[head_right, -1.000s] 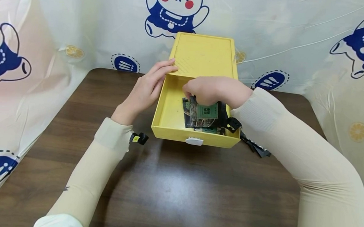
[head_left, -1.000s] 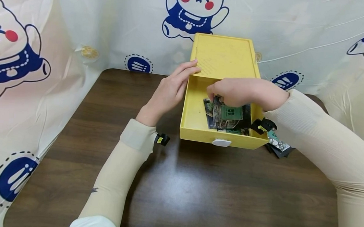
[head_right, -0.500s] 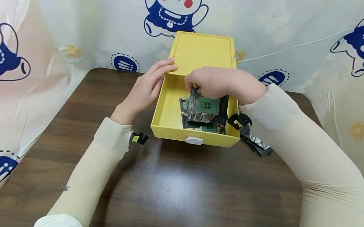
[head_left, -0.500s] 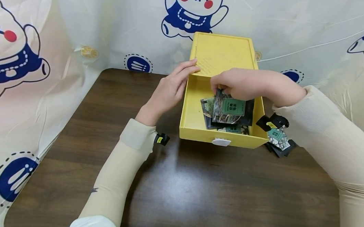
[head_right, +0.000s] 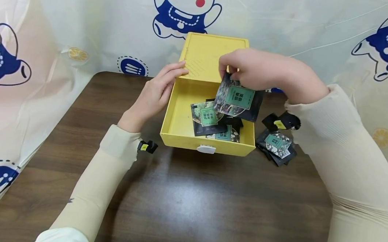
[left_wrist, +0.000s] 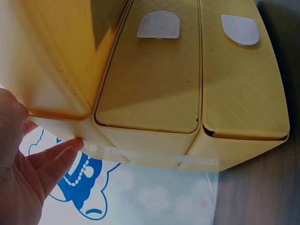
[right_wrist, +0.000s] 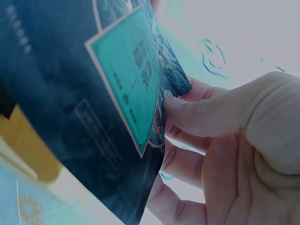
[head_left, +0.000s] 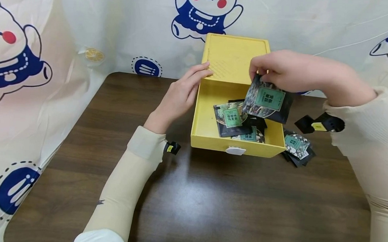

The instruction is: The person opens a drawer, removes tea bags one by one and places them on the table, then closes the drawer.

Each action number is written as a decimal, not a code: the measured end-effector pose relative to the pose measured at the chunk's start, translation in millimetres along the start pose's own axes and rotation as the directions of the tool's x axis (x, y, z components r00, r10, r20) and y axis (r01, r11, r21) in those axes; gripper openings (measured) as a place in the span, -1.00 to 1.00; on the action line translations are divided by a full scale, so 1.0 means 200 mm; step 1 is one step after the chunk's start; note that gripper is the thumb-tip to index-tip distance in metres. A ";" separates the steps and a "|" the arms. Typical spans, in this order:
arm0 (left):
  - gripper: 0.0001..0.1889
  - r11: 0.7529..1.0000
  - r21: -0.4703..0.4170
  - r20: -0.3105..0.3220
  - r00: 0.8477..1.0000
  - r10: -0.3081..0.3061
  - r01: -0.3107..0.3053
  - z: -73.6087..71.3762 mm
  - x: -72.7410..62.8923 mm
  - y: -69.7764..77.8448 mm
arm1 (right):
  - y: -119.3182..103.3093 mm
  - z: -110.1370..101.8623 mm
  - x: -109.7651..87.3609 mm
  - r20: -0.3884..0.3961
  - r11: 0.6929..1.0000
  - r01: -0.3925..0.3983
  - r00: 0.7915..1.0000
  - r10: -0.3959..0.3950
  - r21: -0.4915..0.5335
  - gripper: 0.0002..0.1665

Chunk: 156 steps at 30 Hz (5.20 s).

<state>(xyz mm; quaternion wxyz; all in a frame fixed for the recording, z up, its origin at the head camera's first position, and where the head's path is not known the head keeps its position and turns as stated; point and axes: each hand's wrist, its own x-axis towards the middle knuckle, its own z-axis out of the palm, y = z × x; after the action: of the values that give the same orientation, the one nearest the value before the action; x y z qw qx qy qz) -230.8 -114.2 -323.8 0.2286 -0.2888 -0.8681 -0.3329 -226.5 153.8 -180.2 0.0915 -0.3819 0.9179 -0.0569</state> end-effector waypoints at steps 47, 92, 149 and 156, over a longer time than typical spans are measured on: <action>-0.60 1.000 -0.013 0.010 1.000 -0.010 0.010 0.00 0.00 -0.01 | 0.86 0.81 -0.13 0.108 0.815 -0.375 0.924 0.366 0.441 -0.77; -0.59 1.000 -0.013 0.021 1.000 -0.017 0.018 0.00 0.01 0.00 | -0.16 0.07 0.13 0.012 0.998 0.055 0.998 -0.055 -0.011 -0.70; -0.61 1.000 -0.024 0.008 1.000 0.002 -0.001 -0.01 0.00 -0.01 | -0.20 0.20 0.20 0.197 0.999 -0.025 0.980 0.017 0.034 -0.68; -0.60 1.000 -0.020 0.002 1.000 -0.007 0.007 -0.01 0.00 0.00 | -0.15 0.14 0.09 0.030 0.993 0.024 0.999 -0.028 0.112 -0.76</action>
<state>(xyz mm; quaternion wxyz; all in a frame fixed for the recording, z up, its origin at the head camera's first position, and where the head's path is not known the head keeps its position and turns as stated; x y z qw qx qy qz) -230.2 -116.0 -322.5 0.2238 -0.2884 -0.8659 -0.3420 -213.2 119.1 -204.6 0.1263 -0.3889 0.9067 -0.1035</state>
